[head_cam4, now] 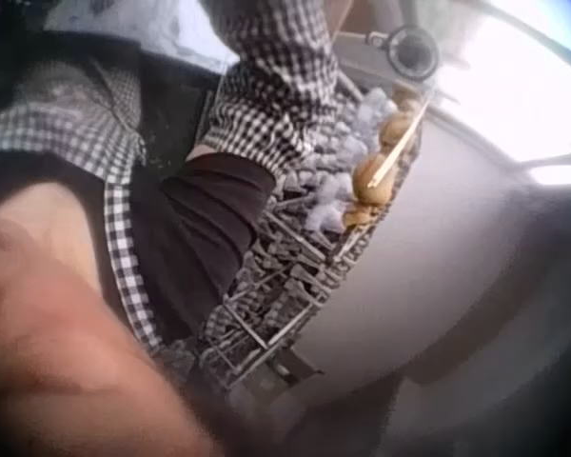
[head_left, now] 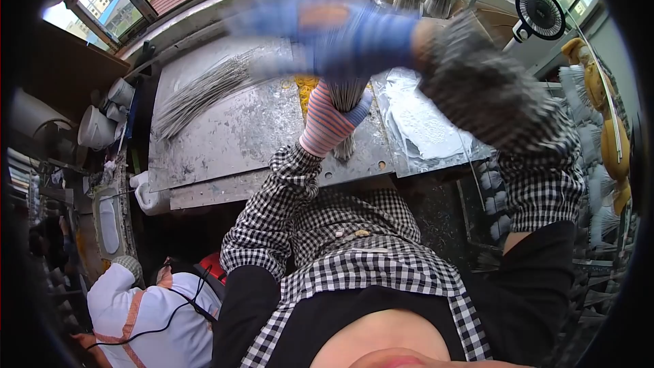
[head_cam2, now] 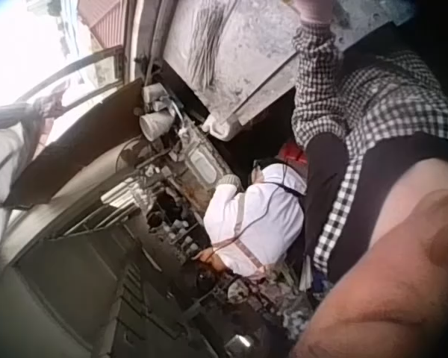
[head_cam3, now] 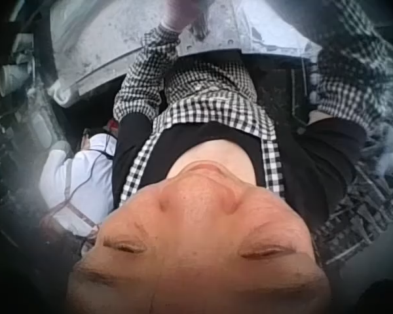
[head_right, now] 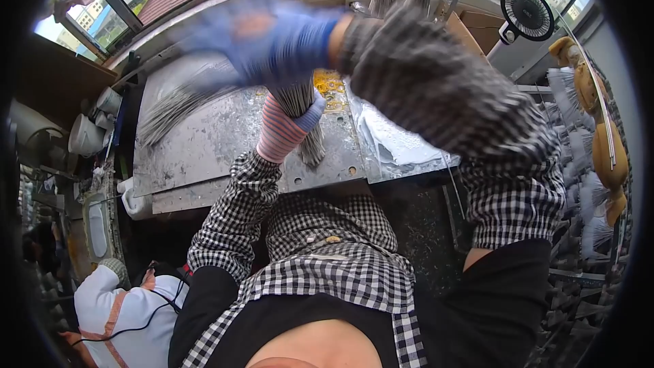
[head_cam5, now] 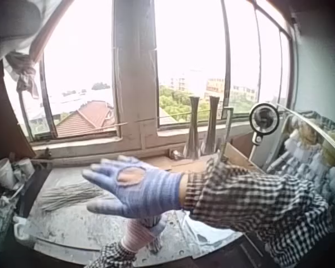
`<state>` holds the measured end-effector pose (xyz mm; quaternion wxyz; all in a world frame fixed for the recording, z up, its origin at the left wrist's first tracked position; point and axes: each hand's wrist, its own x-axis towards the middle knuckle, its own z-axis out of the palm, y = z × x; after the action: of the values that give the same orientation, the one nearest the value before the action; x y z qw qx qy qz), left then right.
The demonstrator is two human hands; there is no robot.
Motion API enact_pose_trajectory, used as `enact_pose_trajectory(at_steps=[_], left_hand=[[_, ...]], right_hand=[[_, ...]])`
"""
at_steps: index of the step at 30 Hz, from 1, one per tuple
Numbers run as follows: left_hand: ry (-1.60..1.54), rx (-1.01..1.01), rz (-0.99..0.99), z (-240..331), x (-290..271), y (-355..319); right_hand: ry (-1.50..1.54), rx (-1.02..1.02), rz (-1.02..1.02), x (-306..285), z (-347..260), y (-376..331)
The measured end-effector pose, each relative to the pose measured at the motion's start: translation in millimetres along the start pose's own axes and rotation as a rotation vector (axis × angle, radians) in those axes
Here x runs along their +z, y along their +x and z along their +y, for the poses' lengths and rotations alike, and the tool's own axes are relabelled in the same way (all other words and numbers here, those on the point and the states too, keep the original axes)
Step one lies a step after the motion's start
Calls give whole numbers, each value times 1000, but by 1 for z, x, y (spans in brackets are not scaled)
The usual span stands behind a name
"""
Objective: Gathering bundles of long metal wires or pins and dipping the tips into a white coating substance.
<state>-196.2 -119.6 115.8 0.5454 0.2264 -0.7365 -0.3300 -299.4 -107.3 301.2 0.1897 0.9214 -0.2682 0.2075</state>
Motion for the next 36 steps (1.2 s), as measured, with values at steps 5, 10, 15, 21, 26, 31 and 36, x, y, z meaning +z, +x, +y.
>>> enact_pose_trajectory(at_steps=[5,10,15,21,26,31,36], left_hand=[[-21,-6,-75,21,-3,2],[55,16,-91,31,-8,-3],[-36,-169,-149,23,-14,0],[-104,-203,29,4,-3,-6],[-20,-178,30,-12,-14,-19],[-266,-367,43,-31,-9,-32],[-245,-201,354,-4,-76,-60]], right_hand=[[518,66,-371,-33,-14,15],[652,158,-336,-37,-29,20],[1044,-126,-182,9,-13,20],[395,16,-455,17,-10,18],[771,-205,-352,5,-6,18],[957,-293,-6,33,10,21],[414,-267,750,126,52,-11]])
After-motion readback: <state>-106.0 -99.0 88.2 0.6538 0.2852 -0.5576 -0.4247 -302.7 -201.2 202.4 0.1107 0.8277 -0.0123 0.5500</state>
